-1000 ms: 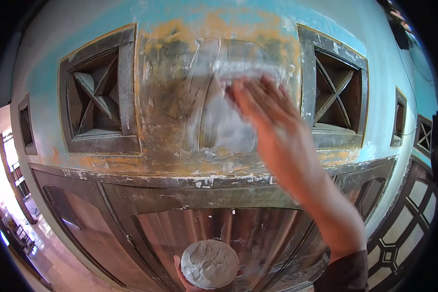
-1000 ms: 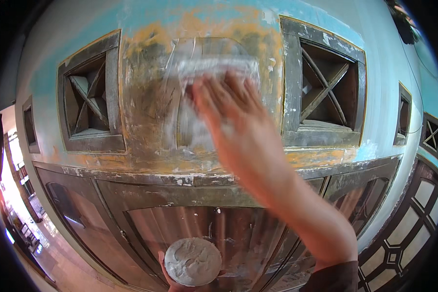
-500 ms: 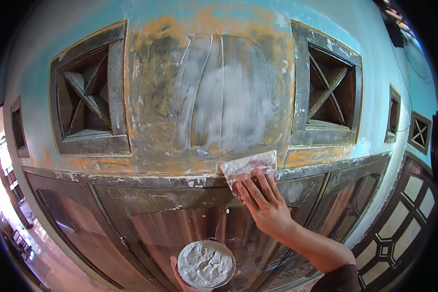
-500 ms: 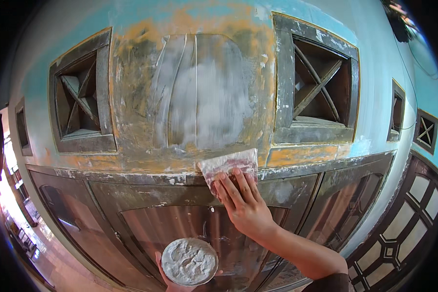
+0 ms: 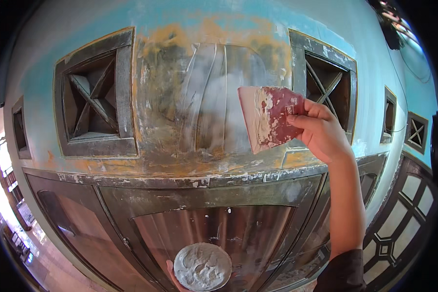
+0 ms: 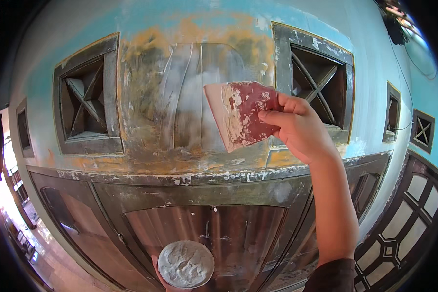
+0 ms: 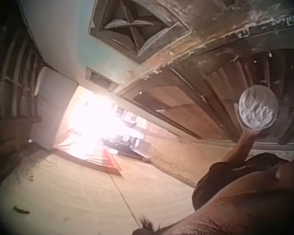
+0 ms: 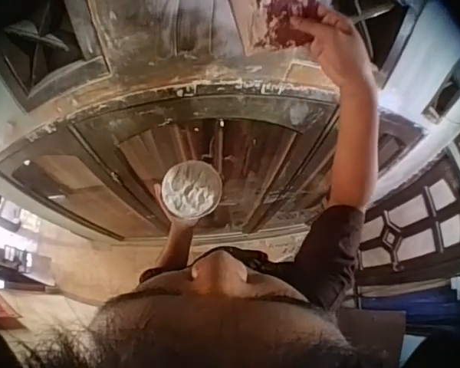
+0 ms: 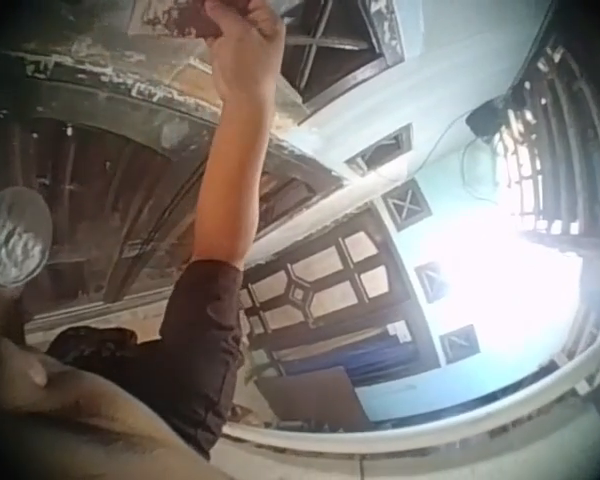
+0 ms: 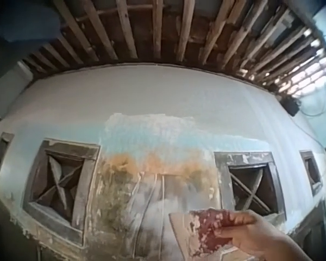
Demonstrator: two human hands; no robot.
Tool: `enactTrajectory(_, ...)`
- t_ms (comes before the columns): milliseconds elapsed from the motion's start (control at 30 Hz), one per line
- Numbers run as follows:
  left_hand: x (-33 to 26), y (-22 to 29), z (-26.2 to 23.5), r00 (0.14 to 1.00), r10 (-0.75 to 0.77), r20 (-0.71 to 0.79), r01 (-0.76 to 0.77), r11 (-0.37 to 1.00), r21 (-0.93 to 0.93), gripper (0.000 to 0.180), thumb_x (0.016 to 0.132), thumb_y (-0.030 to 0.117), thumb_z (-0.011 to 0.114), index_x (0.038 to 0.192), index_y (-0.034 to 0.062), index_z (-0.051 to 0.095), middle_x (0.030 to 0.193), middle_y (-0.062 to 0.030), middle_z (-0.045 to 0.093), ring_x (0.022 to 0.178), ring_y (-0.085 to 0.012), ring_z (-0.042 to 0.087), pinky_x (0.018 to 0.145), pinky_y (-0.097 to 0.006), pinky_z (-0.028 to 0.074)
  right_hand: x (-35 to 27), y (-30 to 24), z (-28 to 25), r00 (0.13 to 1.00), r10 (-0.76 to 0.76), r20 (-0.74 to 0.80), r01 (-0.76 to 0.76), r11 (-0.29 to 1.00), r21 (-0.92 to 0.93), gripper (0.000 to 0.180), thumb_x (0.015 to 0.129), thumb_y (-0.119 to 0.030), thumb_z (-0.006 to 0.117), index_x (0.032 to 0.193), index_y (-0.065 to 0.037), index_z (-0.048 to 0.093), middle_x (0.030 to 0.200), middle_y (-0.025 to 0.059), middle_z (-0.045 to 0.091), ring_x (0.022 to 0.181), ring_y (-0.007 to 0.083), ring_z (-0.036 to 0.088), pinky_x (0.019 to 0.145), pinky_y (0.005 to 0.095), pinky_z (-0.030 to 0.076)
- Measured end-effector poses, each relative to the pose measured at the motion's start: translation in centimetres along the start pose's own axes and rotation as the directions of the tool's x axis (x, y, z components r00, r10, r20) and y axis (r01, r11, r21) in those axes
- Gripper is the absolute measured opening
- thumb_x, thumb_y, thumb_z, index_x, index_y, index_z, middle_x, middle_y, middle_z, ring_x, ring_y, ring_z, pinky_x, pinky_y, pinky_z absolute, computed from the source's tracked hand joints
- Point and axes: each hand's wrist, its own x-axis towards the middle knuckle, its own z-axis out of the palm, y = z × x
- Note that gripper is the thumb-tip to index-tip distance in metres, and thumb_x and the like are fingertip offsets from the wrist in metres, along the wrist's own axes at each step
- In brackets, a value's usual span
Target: Applying putty or plaster to a wall surface around window frames using a hand scraper.
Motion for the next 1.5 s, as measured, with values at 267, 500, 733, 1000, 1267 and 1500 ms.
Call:
enactTrajectory(267,1.0,1.8,-2.1,0.972,-0.074,0.221,0.089,0.995,-0.056,0.086,0.091,0.076,0.045,0.142,0.0063,0.054,0.141,-0.0207,0.057,0.127,-0.0441,0.056,0.104,-0.063,0.047,1.9,-0.8,4.2,0.963,-0.266,-0.052,0.194,0.809,-0.556,0.033,0.093,0.001,0.059,0.126,0.0,0.065,0.111,0.0085,0.072,0.102,0.0169,0.068,0.087,0.0376,0.053)
enactTrajectory(500,1.7,3.2,-1.7,0.979,-0.036,0.201,0.058,0.993,-0.104,0.097,0.088,0.083,0.036,0.15,0.0093,0.047,0.151,-0.0204,0.047,0.135,-0.0464,0.047,0.112,-0.065,0.037,8.3,0.2,16.7,0.405,-0.822,0.401,0.575,-0.112,-0.81,0.046,0.089,0.002,0.057,0.134,-0.005,0.061,0.134,0.0153,0.065,0.121,0.0354,0.063,0.109,0.0398,0.047)
enactTrajectory(733,2.5,5.8,-0.1,0.961,-0.068,0.267,0.093,0.992,-0.082,0.099,0.086,0.085,0.036,0.152,0.0105,0.043,0.154,-0.0209,0.043,0.137,-0.0472,0.044,0.113,-0.065,0.036,14.7,1.3,21.2,0.519,-0.757,0.396,0.368,-0.22,-0.903,0.047,0.093,-0.011,0.057,0.138,0.0,0.055,0.145,0.0177,0.055,0.137,0.0432,0.048,0.117,0.0517,0.036)
enactTrajectory(1000,3.6,7.2,0.8,0.949,-0.123,0.291,0.151,0.986,-0.076,0.103,0.084,0.087,0.037,0.155,0.0119,0.038,0.157,-0.0216,0.038,0.139,-0.0481,0.04,0.114,-0.065,0.033,13.0,4.3,23.8,0.682,-0.638,0.357,0.303,-0.197,-0.932,0.05,0.091,-0.01,0.056,0.141,-0.004,0.057,0.148,0.0163,0.053,0.135,0.0455,0.049,0.111,0.0527,0.044)
enactTrajectory(1267,4.0,6.4,1.6,0.913,-0.24,0.331,0.274,0.96,-0.06,0.107,0.082,0.089,0.037,0.158,0.0133,0.034,0.159,-0.0222,0.033,0.142,-0.049,0.037,0.115,-0.065,0.031,10.4,6.5,25.1,0.739,-0.573,0.353,0.308,-0.179,-0.934,0.055,0.09,-0.012,0.057,0.143,0.002,0.053,0.149,0.0209,0.05,0.136,0.05,0.046,0.111,0.0571,0.043)
enactTrajectory(1500,4.8,5.8,-0.2,0.771,-0.229,0.594,0.269,0.963,0.023,0.113,0.079,0.092,0.038,0.159,0.0139,0.031,0.161,-0.0231,0.03,0.143,-0.0485,0.034,0.116,-0.065,0.031,8.6,7.2,25.3,0.726,-0.601,0.334,0.335,-0.115,-0.935,0.053,0.09,-0.014,0.058,0.14,0.003,0.054,0.147,0.0215,0.051,0.134,0.0507,0.048,0.11,0.059,0.043)
